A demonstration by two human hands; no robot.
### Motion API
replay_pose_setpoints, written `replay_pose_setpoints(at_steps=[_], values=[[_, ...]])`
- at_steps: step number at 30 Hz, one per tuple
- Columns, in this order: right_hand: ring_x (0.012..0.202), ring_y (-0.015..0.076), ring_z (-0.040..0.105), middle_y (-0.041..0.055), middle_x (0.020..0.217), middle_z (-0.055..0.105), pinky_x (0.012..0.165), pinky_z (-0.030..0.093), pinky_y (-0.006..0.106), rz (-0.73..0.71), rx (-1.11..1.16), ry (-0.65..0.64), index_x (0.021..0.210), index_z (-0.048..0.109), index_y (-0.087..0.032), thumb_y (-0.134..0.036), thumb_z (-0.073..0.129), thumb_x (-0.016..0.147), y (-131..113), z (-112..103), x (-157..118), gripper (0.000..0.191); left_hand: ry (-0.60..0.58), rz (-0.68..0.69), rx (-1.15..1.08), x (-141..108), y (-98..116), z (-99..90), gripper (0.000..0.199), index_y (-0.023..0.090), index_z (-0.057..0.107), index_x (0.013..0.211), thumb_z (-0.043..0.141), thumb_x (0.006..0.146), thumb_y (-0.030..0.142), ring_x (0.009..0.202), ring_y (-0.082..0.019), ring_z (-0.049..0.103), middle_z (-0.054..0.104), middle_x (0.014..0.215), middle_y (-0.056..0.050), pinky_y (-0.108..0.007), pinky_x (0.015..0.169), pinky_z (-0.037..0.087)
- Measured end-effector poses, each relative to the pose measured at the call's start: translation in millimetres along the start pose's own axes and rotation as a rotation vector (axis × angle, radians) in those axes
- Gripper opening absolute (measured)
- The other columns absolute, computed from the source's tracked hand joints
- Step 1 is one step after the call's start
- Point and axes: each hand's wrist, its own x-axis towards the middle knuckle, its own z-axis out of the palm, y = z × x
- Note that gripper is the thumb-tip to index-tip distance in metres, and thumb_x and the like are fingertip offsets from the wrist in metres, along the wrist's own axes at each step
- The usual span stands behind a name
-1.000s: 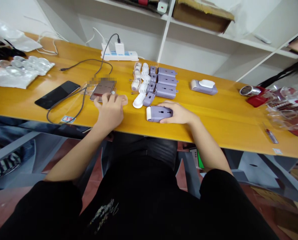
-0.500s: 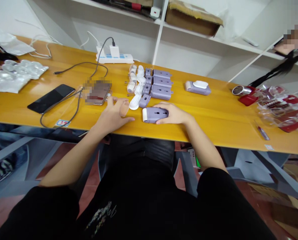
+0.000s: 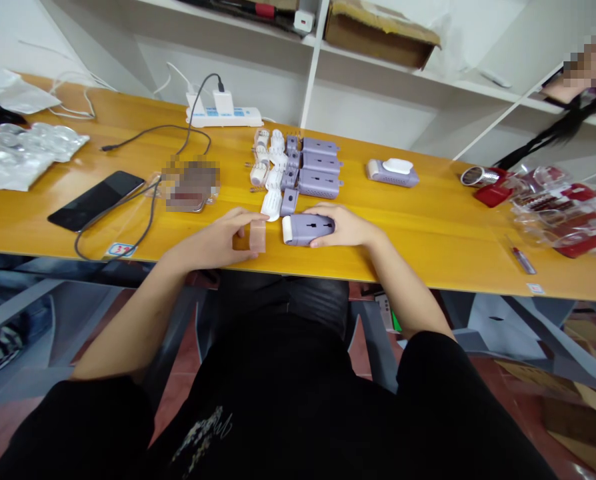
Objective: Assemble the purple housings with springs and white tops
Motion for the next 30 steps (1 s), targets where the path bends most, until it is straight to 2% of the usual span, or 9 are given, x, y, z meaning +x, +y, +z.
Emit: replay_pose_setpoints(at_steps=[3, 6, 10, 14, 19, 22, 25, 30], values=[[0.136, 0.0394, 0.079, 0.0162, 0.152, 0.084, 0.128, 0.060, 0.058, -0.018, 0.012, -0.005, 0.156, 0.083, -0.024, -0.085, 0.103, 0.084, -2.4, 0.6, 0.5, 0.096, 0.013, -0.014, -0.006, 4.3, 3.4, 6.9, 0.090, 0.029, 0.070, 0.173, 0.096, 0.090, 0.051, 0.124, -0.034, 0.078, 0.071, 0.170, -0.016, -0.052, 0.114, 0.069], [0.133, 0.0383, 0.079, 0.0150, 0.150, 0.085, 0.125, 0.061, 0.057, -0.042, 0.017, -0.002, 0.155, 0.084, -0.025, -0.085, 0.103, 0.084, -4.5, 3.8, 1.8, 0.095, 0.042, -0.023, 0.005, 9.6, 5.8, 15.3, 0.091, 0.026, 0.071, 0.170, 0.099, 0.087, 0.052, 0.123, -0.036, 0.079, 0.073, 0.164, -0.017, -0.058, 0.119, 0.066], [0.133, 0.0383, 0.079, 0.0150, 0.149, 0.084, 0.124, 0.061, 0.056, -0.084, 0.012, -0.017, 0.156, 0.083, -0.026, -0.086, 0.102, 0.085, -7.2, 11.3, 5.4, 0.095, 0.054, 0.000, 0.006, 14.6, 7.4, 25.4, 0.089, 0.029, 0.073, 0.168, 0.102, 0.087, 0.053, 0.123, -0.037, 0.078, 0.076, 0.157, -0.016, -0.062, 0.123, 0.060], [0.137, 0.0394, 0.077, 0.0162, 0.154, 0.082, 0.129, 0.058, 0.057, -0.075, -0.014, -0.027, 0.158, 0.081, -0.026, -0.087, 0.100, 0.086, -10.6, 16.5, 8.6, 0.096, 0.067, 0.013, -0.003, 16.7, 8.6, 32.9, 0.089, 0.029, 0.074, 0.169, 0.103, 0.087, 0.048, 0.112, -0.033, 0.076, 0.077, 0.150, -0.015, -0.059, 0.117, 0.061], [0.135, 0.0406, 0.078, 0.0184, 0.152, 0.082, 0.128, 0.059, 0.059, -0.058, -0.019, -0.013, 0.157, 0.081, -0.023, -0.089, 0.098, 0.087, -14.4, 19.0, 9.8, 0.098, 0.104, -0.004, -0.012, 17.3, 8.9, 37.1, 0.094, 0.026, 0.070, 0.171, 0.104, 0.086, 0.045, 0.107, -0.031, 0.074, 0.080, 0.146, -0.014, -0.058, 0.115, 0.061], [0.134, 0.0422, 0.078, 0.0196, 0.151, 0.083, 0.127, 0.059, 0.060, -0.054, -0.033, 0.002, 0.156, 0.081, -0.022, -0.092, 0.097, 0.086, -15.9, 20.9, 9.9, 0.100, 0.123, -0.016, -0.085, 17.3, 8.6, 38.4, 0.089, 0.027, 0.072, 0.162, 0.106, 0.082, 0.041, 0.106, -0.029, 0.075, 0.081, 0.146, -0.012, -0.053, 0.111, 0.064], [0.136, 0.0424, 0.077, 0.0184, 0.151, 0.083, 0.127, 0.058, 0.061, -0.056, -0.052, 0.014, 0.156, 0.081, -0.025, -0.093, 0.096, 0.086, -16.7, 22.4, 10.0, 0.099, 0.130, -0.021, -0.153, 17.0, 8.6, 39.5, 0.081, 0.027, 0.073, 0.153, 0.107, 0.080, 0.037, 0.103, -0.027, 0.077, 0.083, 0.136, -0.008, -0.048, 0.107, 0.066], [0.134, 0.0410, 0.077, 0.0181, 0.150, 0.084, 0.126, 0.058, 0.059, -0.076, -0.067, 0.001, 0.155, 0.081, -0.024, -0.091, 0.094, 0.090, -17.8, 23.5, 11.2, 0.095, 0.138, 0.008, -0.158, 16.5, 7.2, 40.4, 0.075, 0.027, 0.074, 0.150, 0.108, 0.084, 0.040, 0.105, -0.027, 0.079, 0.082, 0.123, -0.005, -0.049, 0.110, 0.066]])
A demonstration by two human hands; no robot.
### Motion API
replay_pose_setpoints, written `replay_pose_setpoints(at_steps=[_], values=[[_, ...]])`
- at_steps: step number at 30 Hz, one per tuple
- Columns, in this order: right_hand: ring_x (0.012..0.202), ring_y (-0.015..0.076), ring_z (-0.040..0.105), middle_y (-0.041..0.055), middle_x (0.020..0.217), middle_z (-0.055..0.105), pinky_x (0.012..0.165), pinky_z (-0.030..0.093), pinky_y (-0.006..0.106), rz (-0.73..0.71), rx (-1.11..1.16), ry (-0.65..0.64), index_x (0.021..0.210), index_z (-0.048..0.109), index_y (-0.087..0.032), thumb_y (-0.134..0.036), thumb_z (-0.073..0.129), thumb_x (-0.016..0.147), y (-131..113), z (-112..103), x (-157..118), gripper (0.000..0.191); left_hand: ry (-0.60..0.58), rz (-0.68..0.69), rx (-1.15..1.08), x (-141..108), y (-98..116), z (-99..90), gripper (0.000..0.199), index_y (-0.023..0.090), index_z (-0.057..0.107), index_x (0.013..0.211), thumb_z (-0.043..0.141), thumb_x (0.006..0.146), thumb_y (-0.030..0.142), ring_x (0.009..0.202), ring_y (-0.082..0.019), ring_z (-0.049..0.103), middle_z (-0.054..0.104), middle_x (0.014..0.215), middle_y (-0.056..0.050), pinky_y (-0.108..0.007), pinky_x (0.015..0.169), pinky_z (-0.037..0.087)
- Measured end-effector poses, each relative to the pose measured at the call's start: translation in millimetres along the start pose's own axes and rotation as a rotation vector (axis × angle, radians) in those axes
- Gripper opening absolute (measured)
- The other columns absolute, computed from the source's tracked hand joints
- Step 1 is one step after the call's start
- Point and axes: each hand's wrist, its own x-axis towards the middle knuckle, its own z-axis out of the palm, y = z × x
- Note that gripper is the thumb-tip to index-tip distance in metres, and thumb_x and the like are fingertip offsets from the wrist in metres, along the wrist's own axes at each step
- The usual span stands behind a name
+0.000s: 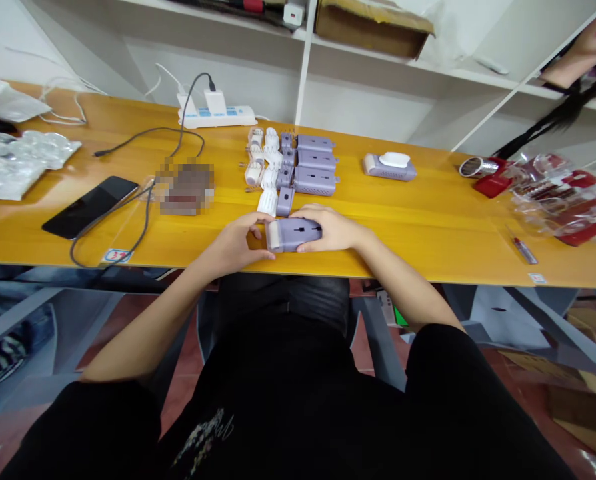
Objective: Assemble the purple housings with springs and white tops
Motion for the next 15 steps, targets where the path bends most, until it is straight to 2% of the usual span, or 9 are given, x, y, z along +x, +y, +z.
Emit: replay_pose_setpoints(at_steps=[4, 12, 15], values=[[0.132, 0.0397, 0.077, 0.0212, 0.148, 0.083, 0.123, 0.059, 0.057, -0.039, -0.033, 0.007, 0.154, 0.079, -0.018, -0.091, 0.088, 0.096, -0.6, 2.9, 0.5, 0.094, -0.009, 0.038, -0.014, 0.2, -4.7, 1.2, 0.074, 0.027, 0.075, 0.152, 0.107, 0.086, 0.040, 0.109, -0.029, 0.081, 0.084, 0.124, -0.006, -0.051, 0.112, 0.067], [0.131, 0.0383, 0.077, 0.0204, 0.145, 0.083, 0.120, 0.060, 0.054, -0.049, -0.042, 0.012, 0.152, 0.079, -0.018, -0.087, 0.090, 0.098, -1.1, 1.3, 0.5, 0.089, 0.005, 0.100, -0.003, -0.2, -9.8, 4.1, 0.073, 0.026, 0.074, 0.157, 0.103, 0.091, 0.039, 0.109, -0.029, 0.082, 0.085, 0.127, -0.008, -0.053, 0.110, 0.069], [0.124, 0.0334, 0.079, 0.0171, 0.141, 0.085, 0.114, 0.061, 0.049, -0.055, 0.014, -0.027, 0.149, 0.081, -0.019, -0.082, 0.090, 0.102, 0.6, -5.7, 0.0, 0.079, -0.018, 0.135, 0.015, -0.4, -9.7, 2.7, 0.072, 0.025, 0.074, 0.159, 0.100, 0.094, 0.040, 0.110, -0.029, 0.081, 0.084, 0.129, -0.009, -0.053, 0.110, 0.069]])
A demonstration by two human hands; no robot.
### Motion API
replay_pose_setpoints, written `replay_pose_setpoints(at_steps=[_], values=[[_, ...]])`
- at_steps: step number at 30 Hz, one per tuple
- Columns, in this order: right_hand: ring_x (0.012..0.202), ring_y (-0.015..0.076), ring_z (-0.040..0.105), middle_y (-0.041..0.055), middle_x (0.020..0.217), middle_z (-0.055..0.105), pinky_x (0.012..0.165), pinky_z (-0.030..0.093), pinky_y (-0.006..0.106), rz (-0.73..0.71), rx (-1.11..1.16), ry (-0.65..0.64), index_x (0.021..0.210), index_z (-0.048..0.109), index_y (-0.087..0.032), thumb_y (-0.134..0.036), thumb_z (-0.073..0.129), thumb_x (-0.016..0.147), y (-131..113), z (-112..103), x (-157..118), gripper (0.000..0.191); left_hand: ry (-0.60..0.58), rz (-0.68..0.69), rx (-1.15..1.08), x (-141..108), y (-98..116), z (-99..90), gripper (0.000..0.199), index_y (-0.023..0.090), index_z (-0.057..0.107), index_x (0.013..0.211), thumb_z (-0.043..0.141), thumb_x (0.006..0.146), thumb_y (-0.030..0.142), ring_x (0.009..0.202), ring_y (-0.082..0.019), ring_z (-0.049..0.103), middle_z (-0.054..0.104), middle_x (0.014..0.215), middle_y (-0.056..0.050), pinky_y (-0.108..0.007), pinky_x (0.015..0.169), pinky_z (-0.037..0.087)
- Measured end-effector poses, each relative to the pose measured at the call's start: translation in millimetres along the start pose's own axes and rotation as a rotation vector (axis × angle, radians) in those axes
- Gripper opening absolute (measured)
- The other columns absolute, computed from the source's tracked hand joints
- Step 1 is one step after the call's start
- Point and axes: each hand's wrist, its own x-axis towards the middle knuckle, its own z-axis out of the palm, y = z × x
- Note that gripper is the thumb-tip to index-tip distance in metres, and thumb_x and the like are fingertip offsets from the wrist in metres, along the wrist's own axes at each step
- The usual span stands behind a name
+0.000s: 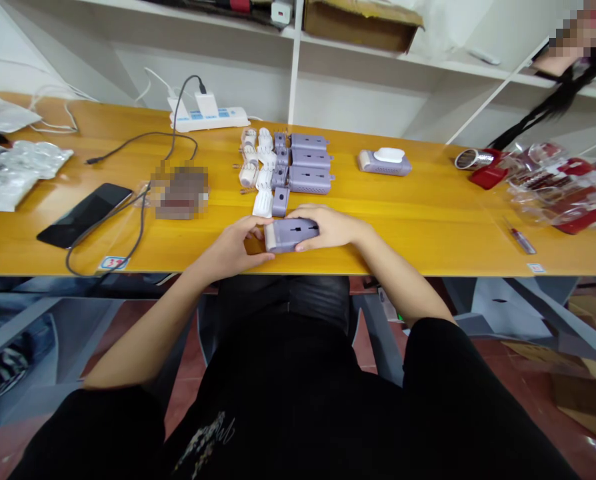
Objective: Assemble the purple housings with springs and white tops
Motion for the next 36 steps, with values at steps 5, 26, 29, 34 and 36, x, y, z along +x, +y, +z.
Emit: replay_pose_setpoints(at_steps=[5, 26, 29, 34, 36], values=[[0.112, 0.0266, 0.081, 0.0139, 0.132, 0.089, 0.105, 0.062, 0.042, -0.045, 0.103, -0.003, 0.140, 0.087, -0.018, -0.073, 0.085, 0.109, 4.6, -7.3, -2.9, 0.062, -0.040, 0.050, 0.012, 0.0, -1.5, -1.0, 0.072, 0.026, 0.072, 0.164, 0.095, 0.098, 0.038, 0.113, -0.029, 0.080, 0.082, 0.135, -0.011, -0.052, 0.109, 0.070], [0.108, 0.0270, 0.082, 0.0092, 0.123, 0.094, 0.099, 0.063, 0.040, 0.162, 0.229, 0.049, 0.128, 0.093, -0.021, -0.070, 0.101, 0.091, 11.5, -15.5, -12.4, 0.062, 0.247, -0.064, 0.472, 11.1, -19.3, 8.2, 0.039, 0.027, 0.068, 0.145, 0.074, 0.109, 0.041, 0.142, -0.045, 0.070, 0.075, 0.151, -0.020, -0.068, 0.128, 0.057], [0.106, 0.0262, 0.081, 0.0094, 0.121, 0.093, 0.097, 0.064, 0.040, 0.168, 0.240, 0.062, 0.129, 0.092, -0.020, -0.070, 0.101, 0.091, 12.0, -11.5, -10.8, 0.063, 0.328, -0.123, 0.460, 11.6, -19.6, 9.1, 0.032, 0.029, 0.062, 0.126, 0.082, 0.103, 0.038, 0.126, -0.042, 0.074, 0.076, 0.130, -0.015, -0.063, 0.118, 0.062], [0.107, 0.0268, 0.082, 0.0107, 0.122, 0.093, 0.100, 0.064, 0.041, 0.151, 0.256, 0.117, 0.131, 0.092, -0.020, -0.073, 0.101, 0.090, 11.9, -2.4, -4.6, 0.068, 0.404, -0.201, 0.424, 12.1, -23.7, 6.2, 0.035, 0.029, 0.059, 0.123, 0.082, 0.098, 0.029, 0.118, -0.041, 0.077, 0.077, 0.125, -0.014, -0.062, 0.112, 0.064], [0.105, 0.0263, 0.081, 0.0109, 0.120, 0.093, 0.097, 0.063, 0.040, 0.149, 0.252, 0.166, 0.130, 0.091, -0.019, -0.077, 0.097, 0.094, 11.0, -1.4, -2.7, 0.069, 0.454, -0.198, 0.348, 11.7, -26.8, 3.7, 0.037, 0.029, 0.059, 0.127, 0.082, 0.098, 0.030, 0.113, -0.037, 0.078, 0.077, 0.123, -0.011, -0.057, 0.106, 0.066]])
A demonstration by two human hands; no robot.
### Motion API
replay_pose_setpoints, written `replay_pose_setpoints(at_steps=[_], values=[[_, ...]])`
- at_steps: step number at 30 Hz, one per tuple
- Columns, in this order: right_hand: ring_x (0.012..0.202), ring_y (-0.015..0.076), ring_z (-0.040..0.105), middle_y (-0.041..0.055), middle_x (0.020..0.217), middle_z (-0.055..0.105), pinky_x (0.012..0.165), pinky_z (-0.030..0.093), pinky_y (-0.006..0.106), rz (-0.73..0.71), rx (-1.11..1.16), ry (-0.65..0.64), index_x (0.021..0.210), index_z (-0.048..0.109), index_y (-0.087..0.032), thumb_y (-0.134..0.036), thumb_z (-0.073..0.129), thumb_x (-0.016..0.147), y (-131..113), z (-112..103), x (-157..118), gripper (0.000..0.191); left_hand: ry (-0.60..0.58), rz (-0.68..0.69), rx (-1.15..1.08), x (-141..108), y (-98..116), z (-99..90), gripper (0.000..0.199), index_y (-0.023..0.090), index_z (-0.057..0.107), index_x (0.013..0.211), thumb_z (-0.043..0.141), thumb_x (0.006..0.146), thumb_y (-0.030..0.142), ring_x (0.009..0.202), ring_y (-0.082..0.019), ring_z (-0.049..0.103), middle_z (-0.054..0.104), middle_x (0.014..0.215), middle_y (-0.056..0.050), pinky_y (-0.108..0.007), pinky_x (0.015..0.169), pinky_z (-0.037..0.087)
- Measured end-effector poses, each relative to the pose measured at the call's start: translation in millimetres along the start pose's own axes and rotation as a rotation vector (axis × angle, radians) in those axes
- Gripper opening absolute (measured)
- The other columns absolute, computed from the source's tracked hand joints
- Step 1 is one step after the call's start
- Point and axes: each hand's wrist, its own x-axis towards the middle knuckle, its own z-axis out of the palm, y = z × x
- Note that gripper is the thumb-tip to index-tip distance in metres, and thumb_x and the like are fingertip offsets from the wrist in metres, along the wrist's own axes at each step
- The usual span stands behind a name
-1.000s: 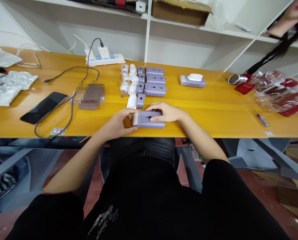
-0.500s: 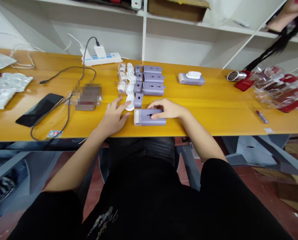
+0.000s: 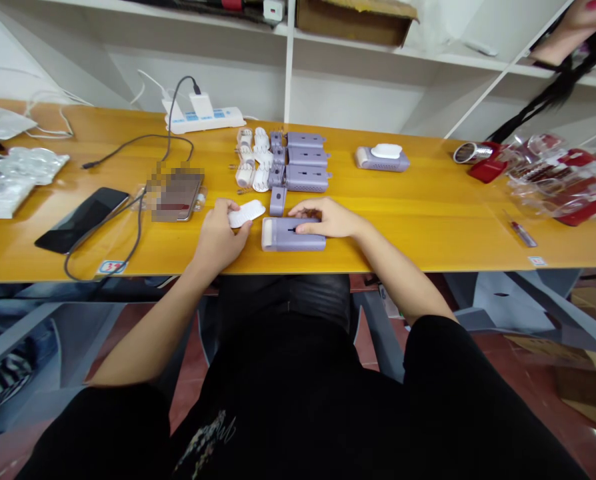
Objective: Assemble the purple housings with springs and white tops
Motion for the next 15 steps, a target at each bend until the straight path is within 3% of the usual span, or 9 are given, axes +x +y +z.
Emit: replay_pose_setpoints(at_steps=[3, 7, 11, 15], values=[[0.105, 0.0249, 0.080, 0.0111, 0.118, 0.092, 0.095, 0.061, 0.038, -0.014, -0.013, 0.116, 0.127, 0.091, -0.019, -0.084, 0.083, 0.105, -1.5, -1.8, 0.8, 0.069, 0.087, -0.001, -0.142, 1.6, -4.4, -2.0, 0.038, 0.030, 0.059, 0.132, 0.081, 0.101, 0.033, 0.110, -0.031, 0.079, 0.077, 0.122, -0.008, -0.050, 0.098, 0.069], [0.105, 0.0227, 0.077, 0.0102, 0.122, 0.091, 0.097, 0.059, 0.037, -0.019, -0.031, 0.234, 0.125, 0.088, -0.021, -0.088, 0.075, 0.110, -0.8, -6.1, -0.5, 0.070, 0.186, 0.036, -0.223, 1.9, -4.0, -2.7, 0.041, 0.030, 0.056, 0.142, 0.075, 0.106, 0.032, 0.124, -0.029, 0.079, 0.074, 0.136, -0.011, -0.048, 0.104, 0.071], [0.110, 0.0232, 0.077, 0.0094, 0.125, 0.087, 0.099, 0.061, 0.037, -0.055, 0.017, 0.220, 0.137, 0.084, -0.023, -0.086, 0.081, 0.107, -2.4, -5.1, -0.9, 0.070, 0.107, 0.125, -0.313, 0.9, 2.8, -1.7, 0.048, 0.031, 0.054, 0.150, 0.077, 0.108, 0.040, 0.132, -0.032, 0.079, 0.072, 0.142, -0.013, -0.051, 0.110, 0.073], [0.119, 0.0257, 0.078, 0.0138, 0.147, 0.084, 0.101, 0.064, 0.039, -0.146, 0.098, 0.195, 0.157, 0.076, -0.026, -0.083, 0.089, 0.103, -14.0, 2.6, 3.2, 0.080, -0.015, 0.278, -0.322, -1.1, 17.1, -1.6, 0.054, 0.029, 0.059, 0.155, 0.083, 0.109, 0.048, 0.141, -0.036, 0.079, 0.075, 0.150, -0.015, -0.057, 0.124, 0.068]])
